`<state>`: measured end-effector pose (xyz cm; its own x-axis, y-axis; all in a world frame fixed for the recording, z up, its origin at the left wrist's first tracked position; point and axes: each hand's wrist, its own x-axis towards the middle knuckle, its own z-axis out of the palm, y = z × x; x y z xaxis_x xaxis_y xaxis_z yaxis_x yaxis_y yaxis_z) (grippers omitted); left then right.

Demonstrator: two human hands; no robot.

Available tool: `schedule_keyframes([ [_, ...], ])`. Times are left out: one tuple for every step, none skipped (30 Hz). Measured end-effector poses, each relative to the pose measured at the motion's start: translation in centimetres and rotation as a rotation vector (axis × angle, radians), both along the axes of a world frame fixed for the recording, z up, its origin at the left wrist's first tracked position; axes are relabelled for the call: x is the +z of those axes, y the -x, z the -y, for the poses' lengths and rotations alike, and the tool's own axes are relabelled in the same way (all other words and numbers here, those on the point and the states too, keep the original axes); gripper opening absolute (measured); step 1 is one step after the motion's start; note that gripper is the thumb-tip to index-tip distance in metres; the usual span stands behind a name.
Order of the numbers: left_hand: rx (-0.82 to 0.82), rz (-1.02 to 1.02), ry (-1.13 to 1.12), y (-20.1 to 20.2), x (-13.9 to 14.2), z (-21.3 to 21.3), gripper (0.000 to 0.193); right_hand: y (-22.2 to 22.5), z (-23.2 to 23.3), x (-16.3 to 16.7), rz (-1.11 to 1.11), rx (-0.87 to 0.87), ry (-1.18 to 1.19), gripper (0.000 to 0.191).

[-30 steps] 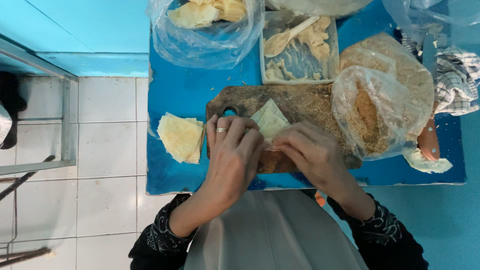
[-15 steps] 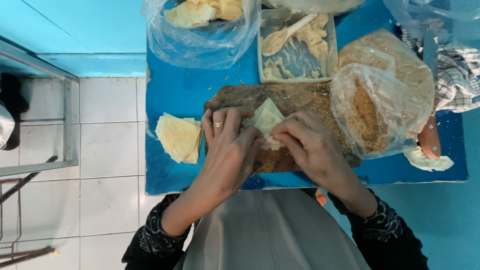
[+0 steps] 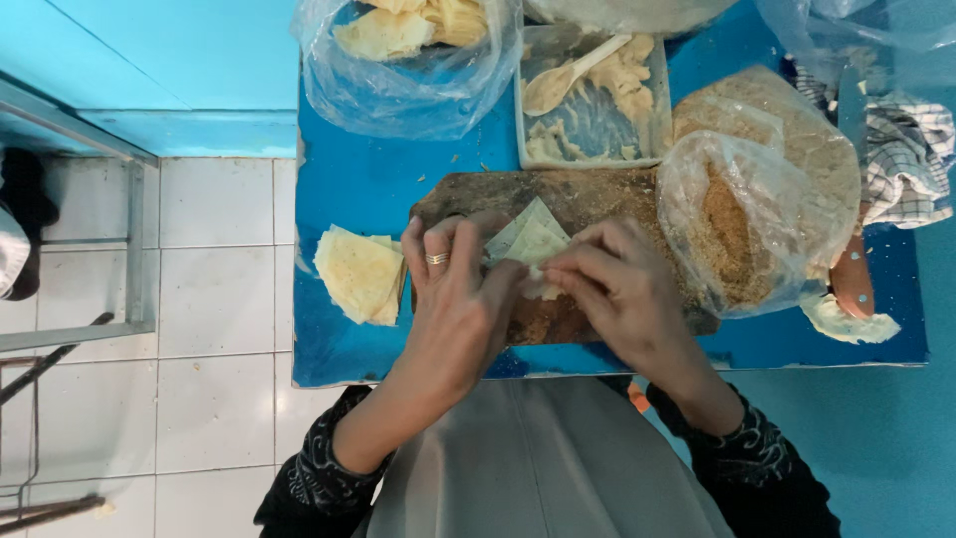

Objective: The person folds thin square pastry wrappers on a wooden cutting board, pressing and creasing each folded piece by hand and setting finished pieces aside. They occasionally reach into a plastic bag of brown powder beside the board and place a small amount onto a wrapper before folding it.

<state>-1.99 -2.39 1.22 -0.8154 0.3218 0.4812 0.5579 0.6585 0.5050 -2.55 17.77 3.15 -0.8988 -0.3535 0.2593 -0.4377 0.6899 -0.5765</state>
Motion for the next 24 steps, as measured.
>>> schedule_keyframes([
  [0.011,-0.01,0.025,0.0,0.0,0.0,0.012,0.0,0.1,-0.1,0.039,-0.006,0.036,0.012],
  [0.006,-0.01,0.042,0.0,0.0,-0.1,0.014,0.0,0.1,-0.1,0.042,-0.015,0.044,0.012],
  [0.001,-0.012,0.059,0.1,0.0,-0.2,0.016,-0.1,0.3,-0.1,0.043,-0.025,0.053,0.013],
  [-0.005,-0.013,0.074,0.2,-0.1,-0.2,0.018,-0.3,0.4,-0.2,0.045,-0.035,0.06,0.013],
  [0.006,-0.003,0.072,0.3,-0.1,-0.4,0.016,-0.4,0.6,-0.2,-0.035,-0.019,0.015,0.013],
  [0.018,0.006,0.07,0.4,-0.2,-0.6,0.015,-0.6,0.8,-0.3,-0.116,-0.001,-0.03,0.013],
  [0.03,0.017,0.069,0.5,-0.2,-0.6,0.013,-0.8,1.0,-0.4,-0.196,0.018,-0.075,0.012],
  [0.023,0.045,0.028,0.5,-0.2,-0.5,0.012,-0.9,1.1,-0.4,-0.219,0.03,-0.091,0.014],
  [0.015,0.074,-0.014,0.5,-0.2,-0.5,0.01,-1.0,1.2,-0.4,-0.241,0.04,-0.108,0.015],
  [0.007,0.103,-0.055,0.4,-0.2,-0.4,0.009,-1.1,1.2,-0.4,-0.264,0.05,-0.124,0.017],
  [0.024,0.082,-0.071,0.4,-0.2,-0.4,0.008,-1.1,1.1,-0.4,-0.248,0.044,-0.135,0.016],
  [0.041,0.063,-0.086,0.3,-0.1,-0.3,0.008,-1.0,1.0,-0.4,-0.231,0.037,-0.146,0.015],
  [0.057,0.044,-0.102,0.2,-0.1,-0.2,0.007,-0.9,0.9,-0.4,-0.213,0.03,-0.157,0.014],
  [0.031,0.047,-0.119,0.1,-0.1,-0.1,0.01,-0.7,0.8,-0.3,-0.182,0.018,-0.142,0.014],
  [0.005,0.047,-0.136,0.1,0.0,0.0,0.013,-0.4,0.7,-0.3,-0.154,0.008,-0.127,0.013],
  [-0.021,0.047,-0.153,0.1,0.0,0.1,0.015,-0.2,0.6,-0.3,-0.126,-0.003,-0.112,0.013],
  [-0.003,0.03,-0.117,0.1,0.0,0.1,0.014,0.0,0.5,-0.2,-0.09,-0.006,-0.065,0.013],
  [0.014,0.011,-0.081,0.0,0.0,0.0,0.014,0.1,0.5,-0.2,-0.054,-0.008,-0.019,0.013],
  [0.031,-0.007,-0.046,-0.1,0.0,-0.1,0.015,0.2,0.4,-0.2,-0.018,-0.012,0.027,0.013],
  [0.027,0.001,-0.037,-0.1,0.0,-0.2,0.017,0.1,0.5,-0.2,-0.033,-0.014,0.025,0.018],
  [0.025,0.007,-0.028,-0.1,0.0,-0.2,0.018,-0.1,0.5,-0.2,-0.049,-0.014,0.021,0.022],
  [0.026,0.008,-0.02,0.0,0.0,-0.3,0.02,-0.3,0.6,-0.2,-0.07,-0.01,0.017,0.027],
  [0.029,0.007,-0.011,0.1,0.0,-0.2,0.02,-0.5,0.7,-0.3,-0.134,-0.024,-0.049,0.023],
  [0.03,0.011,-0.001,0.1,-0.1,-0.2,0.02,-0.9,0.8,-0.4,-0.193,-0.04,-0.115,0.018],
])
